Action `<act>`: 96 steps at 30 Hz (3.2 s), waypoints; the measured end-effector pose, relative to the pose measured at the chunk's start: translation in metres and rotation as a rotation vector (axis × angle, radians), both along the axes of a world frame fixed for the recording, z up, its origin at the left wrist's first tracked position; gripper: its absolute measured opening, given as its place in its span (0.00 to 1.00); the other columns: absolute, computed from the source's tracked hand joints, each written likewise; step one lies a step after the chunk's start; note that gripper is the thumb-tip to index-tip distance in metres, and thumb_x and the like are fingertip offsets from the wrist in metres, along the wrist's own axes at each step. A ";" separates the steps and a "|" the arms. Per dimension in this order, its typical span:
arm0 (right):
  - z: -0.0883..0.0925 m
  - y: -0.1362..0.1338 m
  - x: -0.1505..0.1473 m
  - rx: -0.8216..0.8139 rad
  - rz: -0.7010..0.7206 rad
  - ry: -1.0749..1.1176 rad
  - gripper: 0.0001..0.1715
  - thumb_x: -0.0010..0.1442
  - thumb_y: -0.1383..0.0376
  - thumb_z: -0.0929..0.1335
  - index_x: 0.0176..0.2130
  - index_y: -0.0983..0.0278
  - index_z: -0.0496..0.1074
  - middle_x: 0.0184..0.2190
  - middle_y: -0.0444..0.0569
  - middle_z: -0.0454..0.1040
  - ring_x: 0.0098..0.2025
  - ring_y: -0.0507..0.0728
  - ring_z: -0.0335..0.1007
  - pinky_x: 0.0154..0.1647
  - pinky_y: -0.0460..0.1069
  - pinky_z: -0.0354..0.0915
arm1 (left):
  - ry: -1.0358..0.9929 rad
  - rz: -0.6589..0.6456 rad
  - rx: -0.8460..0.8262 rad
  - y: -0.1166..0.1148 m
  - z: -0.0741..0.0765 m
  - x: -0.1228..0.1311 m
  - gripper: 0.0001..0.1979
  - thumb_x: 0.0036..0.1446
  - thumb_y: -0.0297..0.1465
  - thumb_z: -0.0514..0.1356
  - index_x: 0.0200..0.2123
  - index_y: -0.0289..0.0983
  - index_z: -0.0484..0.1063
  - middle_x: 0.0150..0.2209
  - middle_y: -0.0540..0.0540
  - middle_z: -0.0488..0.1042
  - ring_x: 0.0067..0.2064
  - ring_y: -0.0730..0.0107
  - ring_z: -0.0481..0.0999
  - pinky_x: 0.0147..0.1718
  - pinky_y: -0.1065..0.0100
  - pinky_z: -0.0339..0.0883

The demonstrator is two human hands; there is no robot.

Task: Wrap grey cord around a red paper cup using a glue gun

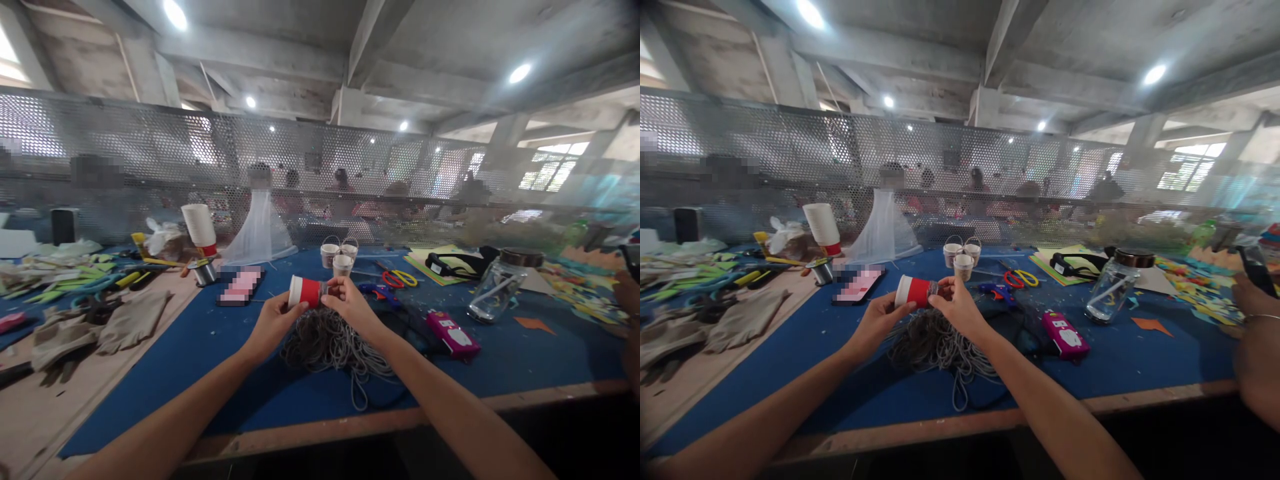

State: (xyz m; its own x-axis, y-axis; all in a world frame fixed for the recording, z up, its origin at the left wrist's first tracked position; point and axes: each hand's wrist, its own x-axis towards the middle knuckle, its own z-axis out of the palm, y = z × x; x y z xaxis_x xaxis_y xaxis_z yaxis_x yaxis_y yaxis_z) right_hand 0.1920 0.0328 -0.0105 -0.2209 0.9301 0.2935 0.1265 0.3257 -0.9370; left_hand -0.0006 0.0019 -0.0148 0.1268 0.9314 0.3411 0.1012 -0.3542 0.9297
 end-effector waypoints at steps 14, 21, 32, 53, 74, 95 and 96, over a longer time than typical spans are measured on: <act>-0.006 -0.001 -0.003 -0.027 -0.019 0.048 0.23 0.53 0.60 0.71 0.46 0.62 0.61 0.37 0.47 0.70 0.41 0.56 0.69 0.44 0.53 0.66 | 0.176 0.055 0.182 -0.001 -0.003 0.001 0.17 0.58 0.36 0.60 0.47 0.33 0.77 0.40 0.45 0.80 0.41 0.58 0.76 0.42 0.66 0.66; -0.008 0.001 -0.001 -0.036 -0.022 0.044 0.22 0.54 0.60 0.71 0.46 0.62 0.62 0.39 0.47 0.71 0.42 0.56 0.70 0.45 0.52 0.66 | 0.197 0.072 0.174 -0.006 0.004 0.004 0.17 0.57 0.37 0.60 0.45 0.33 0.78 0.40 0.45 0.81 0.42 0.57 0.76 0.44 0.64 0.66; -0.006 -0.001 -0.001 -0.018 -0.032 0.028 0.23 0.53 0.59 0.71 0.46 0.62 0.62 0.38 0.47 0.71 0.41 0.55 0.70 0.44 0.52 0.66 | 0.198 0.069 0.187 -0.004 0.000 0.003 0.16 0.58 0.36 0.60 0.45 0.34 0.78 0.40 0.45 0.81 0.42 0.57 0.76 0.44 0.64 0.66; -0.005 0.001 0.001 -0.032 0.019 0.080 0.17 0.57 0.59 0.69 0.45 0.61 0.64 0.37 0.46 0.71 0.38 0.55 0.70 0.41 0.50 0.67 | 0.052 0.036 0.025 -0.002 0.002 0.002 0.18 0.54 0.41 0.63 0.40 0.32 0.78 0.33 0.48 0.78 0.33 0.64 0.73 0.34 0.69 0.64; -0.003 -0.005 -0.004 0.060 -0.008 0.000 0.24 0.52 0.62 0.71 0.47 0.61 0.62 0.36 0.45 0.71 0.40 0.55 0.70 0.43 0.52 0.67 | -0.058 -0.047 -0.078 -0.004 0.005 0.001 0.20 0.54 0.42 0.65 0.43 0.33 0.79 0.38 0.43 0.81 0.38 0.60 0.77 0.41 0.63 0.68; -0.008 -0.003 -0.002 0.099 0.022 -0.011 0.25 0.53 0.63 0.71 0.49 0.62 0.62 0.38 0.45 0.71 0.40 0.54 0.70 0.44 0.52 0.66 | -0.155 -0.043 -0.141 -0.001 0.002 0.001 0.19 0.54 0.40 0.66 0.44 0.33 0.78 0.41 0.42 0.81 0.42 0.58 0.77 0.45 0.62 0.66; -0.008 -0.002 -0.003 0.104 0.021 -0.013 0.25 0.53 0.63 0.71 0.49 0.62 0.62 0.38 0.45 0.71 0.40 0.54 0.70 0.44 0.52 0.66 | -0.164 -0.048 -0.147 -0.001 0.001 0.001 0.19 0.54 0.40 0.66 0.44 0.33 0.78 0.41 0.42 0.81 0.42 0.58 0.77 0.46 0.62 0.66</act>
State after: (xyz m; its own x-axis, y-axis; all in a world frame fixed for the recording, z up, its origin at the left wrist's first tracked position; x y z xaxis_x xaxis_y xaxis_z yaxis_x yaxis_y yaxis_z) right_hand 0.1894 0.0307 -0.0186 -0.2449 0.8898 0.3851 0.1308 0.4239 -0.8962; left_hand 0.0002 0.0010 -0.0133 0.1265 0.9668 0.2220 -0.0696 -0.2146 0.9742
